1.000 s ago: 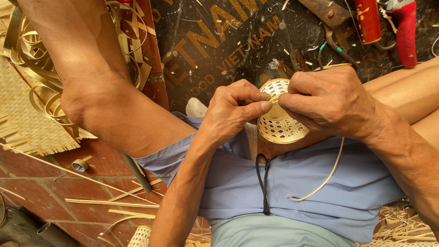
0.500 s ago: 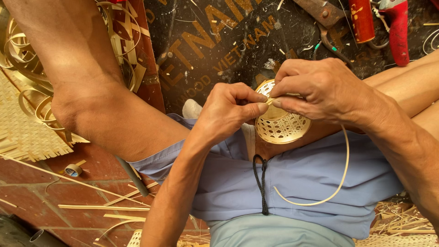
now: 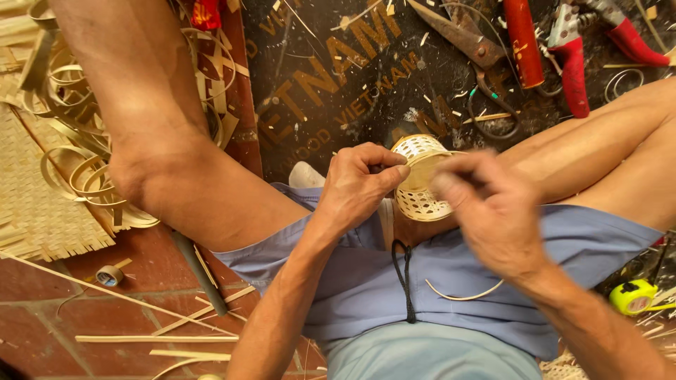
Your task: The person sits on the floor and fits a thin bamboo rim strip around the top edge of a small woven bamboo basket, pressing and tucking the strip to secure it. They briefly handle a gray cylindrical tool to help shape the rim, then continue working the strip around the basket rim by hand.
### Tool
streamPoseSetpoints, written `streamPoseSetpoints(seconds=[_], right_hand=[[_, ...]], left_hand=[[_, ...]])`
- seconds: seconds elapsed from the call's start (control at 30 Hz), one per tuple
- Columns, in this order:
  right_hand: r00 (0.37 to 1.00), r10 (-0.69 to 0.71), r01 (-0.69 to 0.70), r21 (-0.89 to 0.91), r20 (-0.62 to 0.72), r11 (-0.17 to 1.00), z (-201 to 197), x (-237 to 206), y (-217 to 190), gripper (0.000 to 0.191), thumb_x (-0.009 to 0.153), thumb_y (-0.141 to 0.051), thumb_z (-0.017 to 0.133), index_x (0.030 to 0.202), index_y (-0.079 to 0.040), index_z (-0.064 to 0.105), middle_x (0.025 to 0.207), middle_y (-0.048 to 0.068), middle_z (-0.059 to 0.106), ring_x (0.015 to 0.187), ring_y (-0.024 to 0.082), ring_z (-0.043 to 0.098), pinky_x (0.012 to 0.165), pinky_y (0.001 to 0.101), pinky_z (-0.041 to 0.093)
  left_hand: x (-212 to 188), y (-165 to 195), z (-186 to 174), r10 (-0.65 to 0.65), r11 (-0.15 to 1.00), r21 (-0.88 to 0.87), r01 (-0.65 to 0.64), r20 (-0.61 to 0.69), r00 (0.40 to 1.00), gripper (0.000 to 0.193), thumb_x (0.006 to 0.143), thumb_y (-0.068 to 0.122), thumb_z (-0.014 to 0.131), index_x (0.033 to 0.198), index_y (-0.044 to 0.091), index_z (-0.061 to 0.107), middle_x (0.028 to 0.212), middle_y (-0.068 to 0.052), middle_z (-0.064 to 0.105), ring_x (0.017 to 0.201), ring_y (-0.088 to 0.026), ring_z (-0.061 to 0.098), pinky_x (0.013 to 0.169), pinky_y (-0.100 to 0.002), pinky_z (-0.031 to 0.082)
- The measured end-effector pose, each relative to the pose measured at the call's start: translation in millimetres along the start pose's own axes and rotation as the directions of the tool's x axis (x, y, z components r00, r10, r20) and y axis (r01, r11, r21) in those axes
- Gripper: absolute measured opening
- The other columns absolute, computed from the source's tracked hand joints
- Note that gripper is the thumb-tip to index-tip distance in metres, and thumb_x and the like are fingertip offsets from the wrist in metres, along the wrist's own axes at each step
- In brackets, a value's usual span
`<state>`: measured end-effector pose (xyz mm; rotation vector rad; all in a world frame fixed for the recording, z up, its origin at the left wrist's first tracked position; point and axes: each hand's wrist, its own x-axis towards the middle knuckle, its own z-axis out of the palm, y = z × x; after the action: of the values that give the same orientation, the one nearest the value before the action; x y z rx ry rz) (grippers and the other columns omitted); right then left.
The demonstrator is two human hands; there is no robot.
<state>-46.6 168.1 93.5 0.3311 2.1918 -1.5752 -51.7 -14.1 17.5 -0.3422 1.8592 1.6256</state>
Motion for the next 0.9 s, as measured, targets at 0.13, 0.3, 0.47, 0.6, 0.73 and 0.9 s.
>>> streamPoseSetpoints(seconds=[0.13,0.3,0.47,0.6,0.73,0.9], right_hand=[[0.924,0.339,-0.351,0.742,0.177,0.571,31,-9,61,0.018,0.095,-0.007,0.064,0.111,-0.001,0.062,0.108,0.008,0.069,0.099,0.015,0.067,0.088,0.0312,0.057],[0.901,0.411,-0.372,0.728,0.135,0.576,50,5,80,0.022,0.097,-0.007,0.064,0.116,0.003,0.060,0.106,0.011,0.067,0.093,0.019,0.066,0.084,0.0328,0.055],[0.896,0.401,-0.412,0.696,0.193,0.588,51,8,61,0.027,0.091,-0.002,0.067,0.117,0.005,0.061,0.106,0.011,0.068,0.093,0.017,0.067,0.086,0.0303,0.056],[0.900,0.382,-0.413,0.691,0.209,0.593,51,7,74,0.028,0.090,-0.002,0.070,0.116,0.006,0.061,0.102,0.010,0.068,0.089,0.016,0.067,0.083,0.0297,0.055],[0.924,0.330,-0.360,0.724,0.192,0.588,53,6,91,0.025,0.092,0.000,0.071,0.114,0.006,0.061,0.096,0.009,0.067,0.082,0.015,0.064,0.076,0.0295,0.053],[0.903,0.402,-0.394,0.666,0.152,0.634,53,5,56,0.022,0.090,0.001,0.070,0.111,0.006,0.063,0.096,0.009,0.070,0.084,0.015,0.067,0.077,0.0288,0.054]], left_hand=[[-11,-14,8,-0.008,0.988,-0.156,-0.002,-0.064,0.998,0.022,0.087,0.015,0.076,0.099,-0.004,0.078,0.079,-0.005,0.076,0.070,-0.007,0.068,0.062,-0.024,0.056],[-34,-33,23,0.011,0.924,-0.373,-0.087,-0.201,0.980,0.022,0.090,0.013,0.076,0.103,-0.005,0.076,0.085,-0.005,0.076,0.074,-0.007,0.068,0.067,-0.023,0.057],[-40,-41,21,-0.096,0.876,-0.482,-0.014,-0.202,0.975,0.022,0.089,0.012,0.075,0.105,-0.003,0.076,0.086,-0.005,0.076,0.074,-0.007,0.069,0.067,-0.022,0.058],[-41,-43,18,-0.087,0.873,-0.488,-0.021,-0.197,0.977,0.021,0.090,0.010,0.076,0.105,-0.004,0.077,0.087,-0.005,0.076,0.076,-0.007,0.067,0.068,-0.022,0.057],[-38,-46,19,-0.129,0.828,-0.561,0.026,-0.145,0.981,0.020,0.088,0.008,0.076,0.104,-0.005,0.076,0.086,-0.007,0.076,0.074,-0.009,0.069,0.068,-0.024,0.058],[-36,-51,23,-0.093,0.776,-0.630,-0.012,-0.133,0.987,0.018,0.090,0.006,0.076,0.104,-0.005,0.075,0.089,-0.007,0.076,0.076,-0.009,0.069,0.071,-0.024,0.059]])
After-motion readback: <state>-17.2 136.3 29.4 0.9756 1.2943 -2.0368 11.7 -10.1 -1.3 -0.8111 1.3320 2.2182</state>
